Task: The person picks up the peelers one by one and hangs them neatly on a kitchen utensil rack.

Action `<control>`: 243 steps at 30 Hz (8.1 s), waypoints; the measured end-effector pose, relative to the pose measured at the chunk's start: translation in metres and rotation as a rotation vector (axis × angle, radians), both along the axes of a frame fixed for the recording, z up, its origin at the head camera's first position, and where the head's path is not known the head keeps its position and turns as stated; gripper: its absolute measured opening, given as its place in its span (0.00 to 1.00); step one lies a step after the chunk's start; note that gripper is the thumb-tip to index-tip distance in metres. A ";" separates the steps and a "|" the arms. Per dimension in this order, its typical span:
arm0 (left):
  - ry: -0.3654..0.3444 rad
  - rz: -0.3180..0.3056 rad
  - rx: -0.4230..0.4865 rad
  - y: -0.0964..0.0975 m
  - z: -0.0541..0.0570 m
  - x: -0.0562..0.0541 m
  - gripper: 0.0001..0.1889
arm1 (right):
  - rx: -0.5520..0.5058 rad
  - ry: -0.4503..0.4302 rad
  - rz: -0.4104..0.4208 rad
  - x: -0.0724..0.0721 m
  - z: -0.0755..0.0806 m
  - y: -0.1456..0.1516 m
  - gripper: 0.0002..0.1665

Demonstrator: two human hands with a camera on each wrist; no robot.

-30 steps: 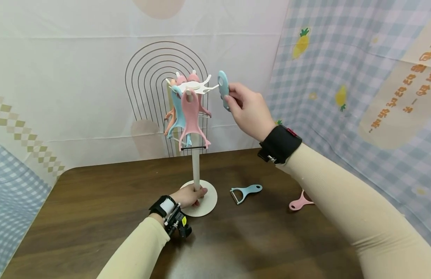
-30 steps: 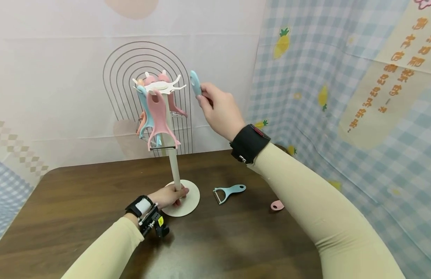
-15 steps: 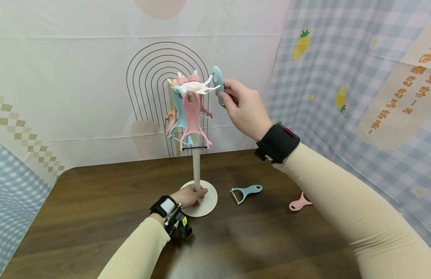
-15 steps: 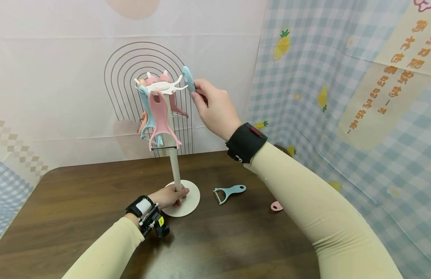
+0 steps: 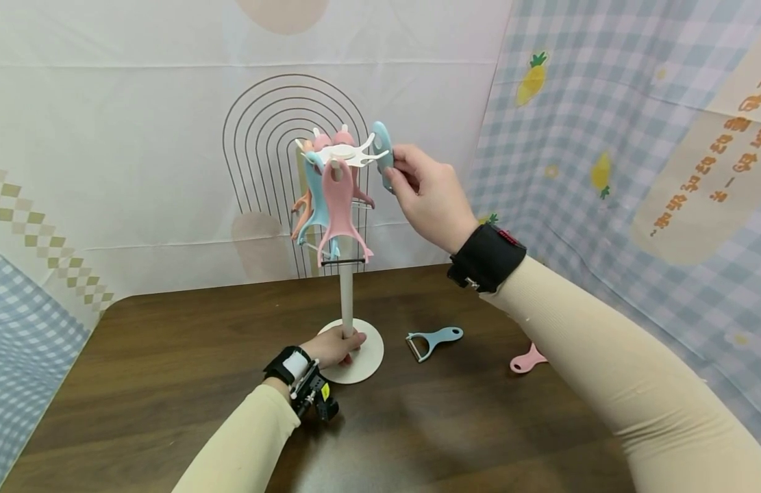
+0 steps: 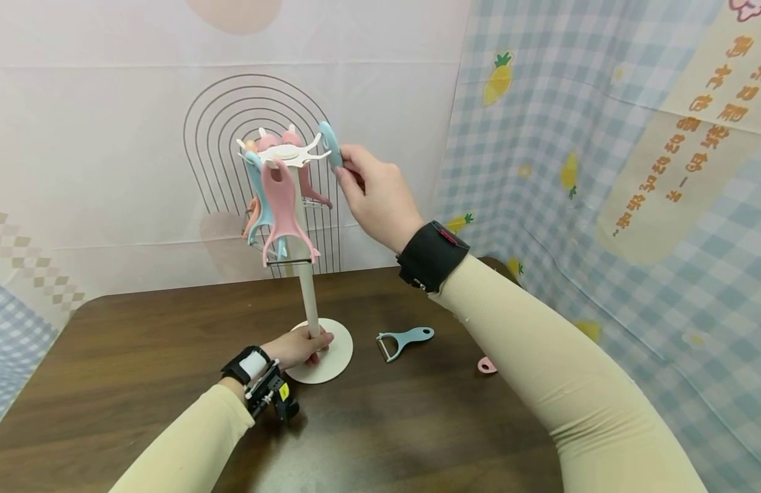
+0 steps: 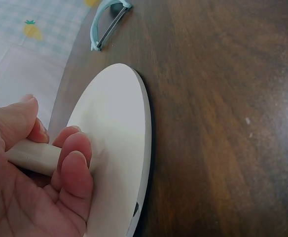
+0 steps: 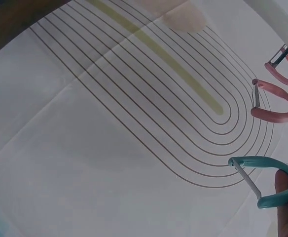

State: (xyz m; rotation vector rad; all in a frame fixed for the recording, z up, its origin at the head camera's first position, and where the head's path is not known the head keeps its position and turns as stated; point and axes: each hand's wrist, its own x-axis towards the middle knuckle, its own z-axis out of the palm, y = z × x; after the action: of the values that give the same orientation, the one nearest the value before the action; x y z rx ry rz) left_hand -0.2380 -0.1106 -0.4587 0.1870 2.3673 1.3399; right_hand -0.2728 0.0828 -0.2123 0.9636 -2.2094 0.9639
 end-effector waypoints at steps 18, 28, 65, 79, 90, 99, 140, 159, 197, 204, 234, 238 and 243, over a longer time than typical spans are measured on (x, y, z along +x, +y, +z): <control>0.008 0.000 0.007 -0.001 -0.002 -0.001 0.18 | 0.060 0.096 0.000 0.004 -0.014 -0.013 0.11; 0.008 0.009 0.002 0.000 0.000 0.001 0.18 | -0.001 0.099 0.036 0.010 -0.018 -0.020 0.11; -0.008 -0.007 0.037 0.001 0.002 0.003 0.19 | 0.637 -0.416 -0.027 -0.026 -0.151 0.102 0.35; -0.025 0.011 0.038 0.001 0.002 0.002 0.18 | 0.712 -0.774 -0.087 -0.024 -0.213 0.129 0.34; -0.011 0.006 0.023 0.005 0.003 0.002 0.18 | 0.675 -0.835 -0.025 -0.032 -0.226 0.140 0.23; -0.015 0.007 0.031 0.002 0.002 0.000 0.18 | 0.668 -0.823 -0.008 -0.032 -0.230 0.142 0.15; -0.032 0.011 0.037 0.000 -0.002 0.000 0.18 | 0.123 -0.975 0.108 -0.029 -0.211 0.132 0.18; -0.032 0.000 0.044 0.000 0.000 0.001 0.19 | -0.354 -1.023 -0.034 -0.026 -0.195 0.114 0.23; 0.022 -0.044 0.052 -0.004 -0.005 0.001 0.20 | -0.307 0.180 0.022 0.034 0.006 0.008 0.15; 0.026 -0.001 0.020 0.000 -0.004 0.002 0.19 | -0.308 0.197 0.019 0.035 0.010 0.002 0.16; -0.021 0.005 0.051 -0.002 -0.004 0.002 0.19 | -0.161 0.264 -0.005 0.038 -0.005 -0.012 0.39; -0.030 0.007 0.050 -0.002 -0.003 0.002 0.19 | -0.149 0.251 0.003 0.036 -0.012 -0.008 0.40; -0.025 0.008 0.032 -0.004 -0.005 0.002 0.20 | -0.137 0.224 0.007 0.033 -0.025 0.005 0.39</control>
State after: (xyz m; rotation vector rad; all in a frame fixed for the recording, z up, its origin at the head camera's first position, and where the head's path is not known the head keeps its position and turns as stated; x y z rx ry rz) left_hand -0.2363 -0.1142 -0.4633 0.1691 2.3292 1.3767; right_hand -0.2400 0.0878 -0.2372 0.9658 -1.9305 0.9477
